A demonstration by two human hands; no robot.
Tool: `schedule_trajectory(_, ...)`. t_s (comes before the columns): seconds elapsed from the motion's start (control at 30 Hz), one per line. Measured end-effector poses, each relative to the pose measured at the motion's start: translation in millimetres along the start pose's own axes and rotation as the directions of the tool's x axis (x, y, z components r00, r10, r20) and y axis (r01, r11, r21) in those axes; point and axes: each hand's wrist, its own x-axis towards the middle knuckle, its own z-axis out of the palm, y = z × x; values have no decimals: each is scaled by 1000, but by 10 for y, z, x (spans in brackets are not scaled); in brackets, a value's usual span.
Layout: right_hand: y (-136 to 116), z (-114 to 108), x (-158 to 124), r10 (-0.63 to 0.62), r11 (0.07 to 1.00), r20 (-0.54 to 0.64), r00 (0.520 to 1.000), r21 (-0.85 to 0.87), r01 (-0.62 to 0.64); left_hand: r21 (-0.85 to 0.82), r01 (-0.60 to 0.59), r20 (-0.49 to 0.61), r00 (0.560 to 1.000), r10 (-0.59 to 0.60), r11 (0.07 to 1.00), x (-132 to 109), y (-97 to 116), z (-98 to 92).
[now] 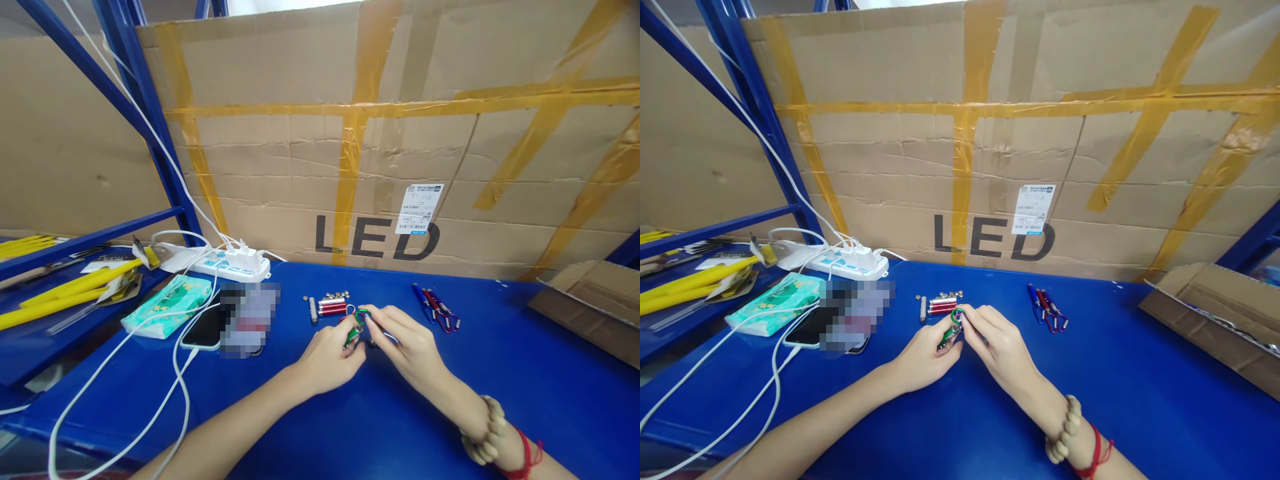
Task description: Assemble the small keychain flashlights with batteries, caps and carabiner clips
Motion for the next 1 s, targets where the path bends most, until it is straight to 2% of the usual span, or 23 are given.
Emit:
schedule_trajectory(0.27, 15, 21, -9, 2, 1000, 34, 999, -4, -1, -44, -9, -30, 1000, 8, 999, 14, -13, 8)
schedule_trajectory(0.47, 21, 10, 3, 28, 1000, 44, 999, 7, -28, -110, 46, -76, 996, -55, 993, 19, 0, -2)
schedule_trajectory(0.63, 95, -10, -5, 65, 998, 169, 984, 5, -67, -19, 117, -132, 984, -119, 993, 49, 9, -61)
schedule_trajectory(0.77, 134, -4, -18, 181, 973, 272, 945, 88, -212, 109, 190, -198, 966, -166, 976, 64, 33, -107)
schedule_trajectory(0.9, 77, 37, -19, 293, 877, 401, 868, 248, -411, 226, 163, -160, 979, -129, 960, 45, 50, -102)
schedule_trajectory(1.0, 38, 55, -4, 309, 871, 403, 861, 244, -426, 240, 149, -134, 984, -119, 959, 37, 44, -78)
